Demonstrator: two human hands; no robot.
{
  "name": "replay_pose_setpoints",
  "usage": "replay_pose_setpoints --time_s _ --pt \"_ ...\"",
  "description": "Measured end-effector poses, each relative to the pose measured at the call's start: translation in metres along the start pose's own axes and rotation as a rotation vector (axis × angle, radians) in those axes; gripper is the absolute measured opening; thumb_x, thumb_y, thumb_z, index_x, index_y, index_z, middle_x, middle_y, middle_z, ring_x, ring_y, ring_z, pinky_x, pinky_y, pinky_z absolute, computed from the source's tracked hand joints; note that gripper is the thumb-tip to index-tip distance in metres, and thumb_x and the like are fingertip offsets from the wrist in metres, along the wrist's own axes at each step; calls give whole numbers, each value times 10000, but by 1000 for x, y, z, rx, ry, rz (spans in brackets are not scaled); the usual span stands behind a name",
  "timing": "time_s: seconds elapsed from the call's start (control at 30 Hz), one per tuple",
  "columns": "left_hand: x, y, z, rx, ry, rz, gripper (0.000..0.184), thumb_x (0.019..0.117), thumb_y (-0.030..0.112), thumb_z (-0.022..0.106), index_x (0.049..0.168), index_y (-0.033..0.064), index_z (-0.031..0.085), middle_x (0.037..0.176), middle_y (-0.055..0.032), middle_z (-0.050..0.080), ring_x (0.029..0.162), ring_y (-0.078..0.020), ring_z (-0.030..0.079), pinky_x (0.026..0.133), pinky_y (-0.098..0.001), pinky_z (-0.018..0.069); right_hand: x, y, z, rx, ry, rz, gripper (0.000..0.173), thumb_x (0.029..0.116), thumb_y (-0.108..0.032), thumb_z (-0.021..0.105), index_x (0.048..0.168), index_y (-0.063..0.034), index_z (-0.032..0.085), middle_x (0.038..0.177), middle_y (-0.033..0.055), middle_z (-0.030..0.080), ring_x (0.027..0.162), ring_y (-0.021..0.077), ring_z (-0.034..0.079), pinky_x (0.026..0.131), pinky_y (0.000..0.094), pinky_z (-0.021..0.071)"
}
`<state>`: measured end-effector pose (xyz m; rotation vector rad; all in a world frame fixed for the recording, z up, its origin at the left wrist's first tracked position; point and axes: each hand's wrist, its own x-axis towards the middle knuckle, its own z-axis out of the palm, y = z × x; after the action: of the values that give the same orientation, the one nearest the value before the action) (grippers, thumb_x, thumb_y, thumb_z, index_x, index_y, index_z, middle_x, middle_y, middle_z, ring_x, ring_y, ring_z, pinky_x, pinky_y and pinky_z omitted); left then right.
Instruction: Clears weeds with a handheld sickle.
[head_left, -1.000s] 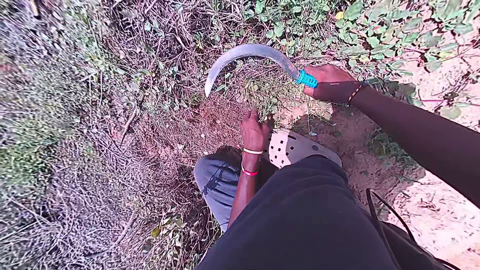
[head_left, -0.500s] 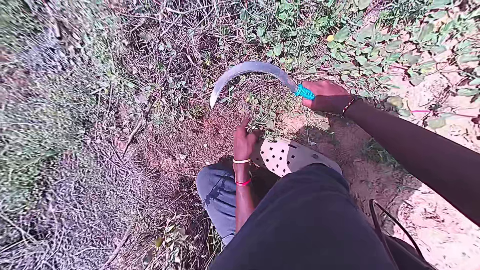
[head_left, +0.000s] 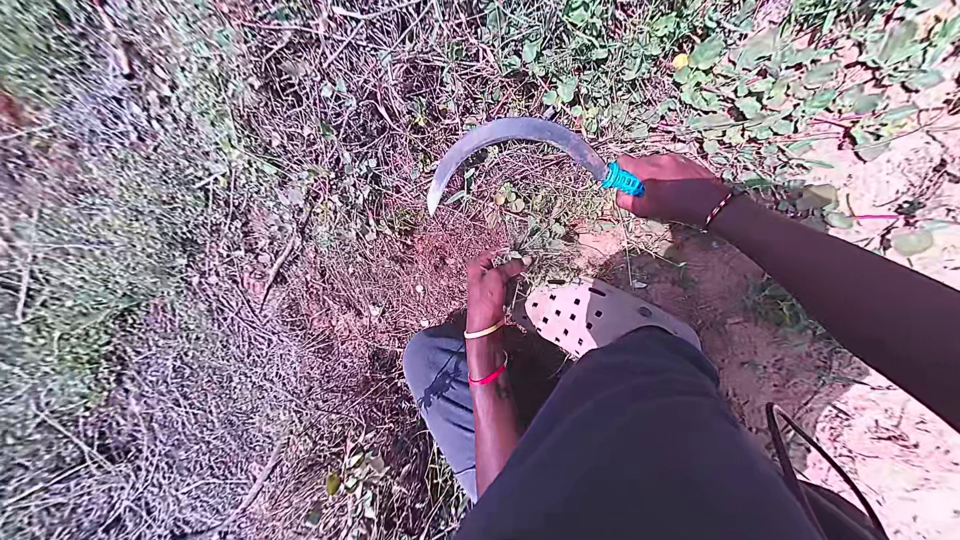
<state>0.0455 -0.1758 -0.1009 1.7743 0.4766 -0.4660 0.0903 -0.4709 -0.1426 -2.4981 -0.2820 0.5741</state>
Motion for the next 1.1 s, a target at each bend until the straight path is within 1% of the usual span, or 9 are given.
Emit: replay_pose_setpoints --time_s 0.13,0.33,0.47,0.7,0.87,0.97,1.03,1.07,1.1 --pt "2 8 -1 -112 113 -86 206 826 -90 709 735 86 651 683 20 676 612 -39 623 580 -224 521 3 -3 3 28 -32 56 326 974 -240 626 1212 -18 609 930 243 663 878 450 668 725 623 492" --pt "-9 54 -96 -601 476 93 290 961 4 406 740 100 568 568 26 571 432 -16 522 399 -150 443 3 -9 8 -26 -67 96 437 998 -296 596 1318 2 582 1043 293 668 991 504 657 806 666 482" --pt "-9 59 -128 -363 537 25 289 955 -8 427 734 148 528 569 51 552 457 -7 513 424 -159 433 6 -14 2 -39 -116 114 527 1001 -266 623 1439 8 517 1158 309 657 1092 512 633 903 667 466" --pt "-12 64 -155 -180 575 -79 290 955 -8 459 727 150 545 568 58 571 461 -3 528 424 -161 444 -1 -16 4 -29 -67 100 419 1012 -264 591 1339 -4 572 1070 302 669 994 520 655 804 672 476" --pt "-67 59 -294 -328 804 106 242 1079 157 336 883 161 478 622 52 503 496 -41 491 497 -197 474 -3 -10 11 -31 -12 55 387 1003 -242 581 1280 28 580 1012 304 663 930 523 660 734 674 480" --pt "-119 68 -334 -30 1241 34 221 1092 129 373 885 114 445 618 35 437 436 -25 394 425 -160 392 -4 -10 11 -33 -4 48 376 1001 -232 582 1251 48 582 992 327 655 920 550 652 725 688 471" --pt "-154 45 -381 466 1379 -117 203 1055 149 540 1205 12 547 896 -41 552 674 -45 517 626 -215 478 -3 -11 11 -43 -11 43 353 1004 -221 577 1224 55 575 959 332 641 894 559 645 697 689 463" --pt "-168 30 -401 738 1376 -252 477 1015 252 628 1403 0 514 1151 -108 615 934 -86 602 828 -285 528 -2 -12 11 -44 -19 51 342 1007 -217 577 1217 54 576 950 334 637 890 561 642 694 691 460" --pt "-174 21 -406 933 1307 -389 797 952 370 695 1563 -13 359 1514 -226 473 1357 -242 512 1125 -430 431 -1 -13 10 -50 -39 74 321 1016 -221 574 1204 39 572 945 326 634 893 554 641 700 687 463"
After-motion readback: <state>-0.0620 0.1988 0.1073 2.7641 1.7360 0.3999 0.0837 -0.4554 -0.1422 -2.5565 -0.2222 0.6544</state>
